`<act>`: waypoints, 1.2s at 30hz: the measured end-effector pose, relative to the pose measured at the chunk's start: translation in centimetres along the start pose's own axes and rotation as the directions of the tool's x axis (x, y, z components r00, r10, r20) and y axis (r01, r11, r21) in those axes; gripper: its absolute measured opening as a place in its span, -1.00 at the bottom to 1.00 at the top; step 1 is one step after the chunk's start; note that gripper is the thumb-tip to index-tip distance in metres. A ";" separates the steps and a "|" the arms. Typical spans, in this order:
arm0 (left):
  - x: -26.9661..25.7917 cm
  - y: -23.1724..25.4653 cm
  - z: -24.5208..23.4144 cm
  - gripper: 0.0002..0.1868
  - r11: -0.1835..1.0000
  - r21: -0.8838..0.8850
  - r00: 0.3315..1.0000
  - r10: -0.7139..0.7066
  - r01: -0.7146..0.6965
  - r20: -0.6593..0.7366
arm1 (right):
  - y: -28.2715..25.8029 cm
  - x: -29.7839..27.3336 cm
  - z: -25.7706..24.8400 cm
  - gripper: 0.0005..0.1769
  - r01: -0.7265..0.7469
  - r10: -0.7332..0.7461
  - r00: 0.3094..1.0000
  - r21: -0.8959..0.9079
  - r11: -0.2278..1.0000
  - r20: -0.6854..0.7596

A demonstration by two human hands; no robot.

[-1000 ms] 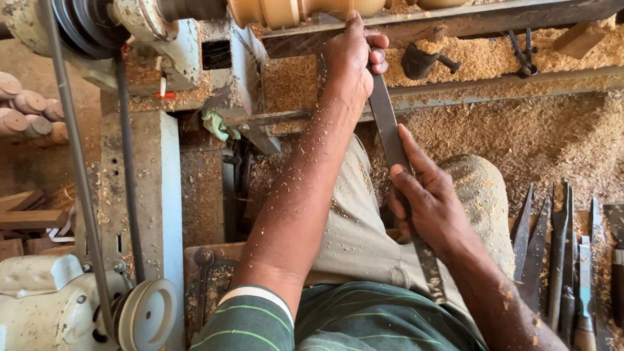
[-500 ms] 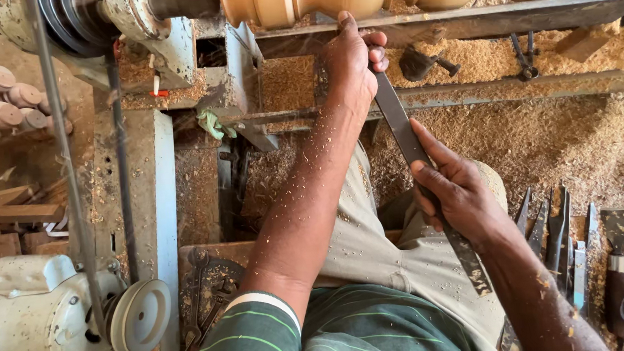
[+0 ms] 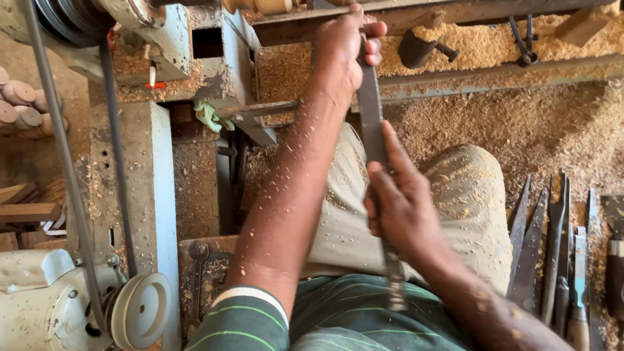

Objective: The person uses a chisel to shape a wooden spindle mounted on a lathe. They carefully remove wood shavings to refine the contours of the spindle, working along its length while the machine rotates the piece.

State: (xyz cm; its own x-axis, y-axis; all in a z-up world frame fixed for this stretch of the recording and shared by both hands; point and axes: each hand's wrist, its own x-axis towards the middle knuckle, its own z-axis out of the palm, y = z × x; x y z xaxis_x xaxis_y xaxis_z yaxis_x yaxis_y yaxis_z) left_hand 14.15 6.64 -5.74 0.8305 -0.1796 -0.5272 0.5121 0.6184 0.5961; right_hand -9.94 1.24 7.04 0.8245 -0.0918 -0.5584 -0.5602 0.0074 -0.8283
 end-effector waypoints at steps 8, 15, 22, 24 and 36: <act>0.8 0.3 -0.1 -0.69 0.999 0.049 1.000 -0.020 0.018 0.022 | 0.9 0.6 2.0 -0.24 0.103 -0.103 0.995 0.105 0.989 -0.003; 0.7 -0.4 0.7 -0.61 1.000 -0.024 0.998 0.011 -0.013 -0.066 | -0.4 0.8 -1.3 -0.25 -0.012 0.012 1.000 -0.030 0.999 0.015; 1.2 -1.1 1.4 -0.63 0.987 -0.149 0.993 0.035 -0.052 -0.116 | -0.9 2.2 -4.9 -0.24 0.025 -0.018 0.994 -0.063 0.998 0.107; 1.6 -1.4 1.4 -0.61 0.984 -0.171 0.992 0.033 -0.054 -0.123 | -1.3 2.5 -5.7 -0.24 0.020 -0.013 0.991 -0.054 0.998 0.136; 2.7 -2.2 1.6 -0.56 0.962 -0.263 0.991 0.039 -0.073 -0.131 | -2.7 4.1 -8.3 -0.23 0.019 -0.005 0.978 -0.067 0.998 0.206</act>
State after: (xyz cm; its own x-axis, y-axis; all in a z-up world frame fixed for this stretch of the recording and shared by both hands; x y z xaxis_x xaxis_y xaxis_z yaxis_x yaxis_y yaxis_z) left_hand 15.59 3.56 -7.53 0.8138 -0.0534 -0.5787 0.3748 0.8092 0.4525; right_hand -5.70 -7.43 7.33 0.8262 0.1157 -0.5513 -0.5481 -0.0608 -0.8342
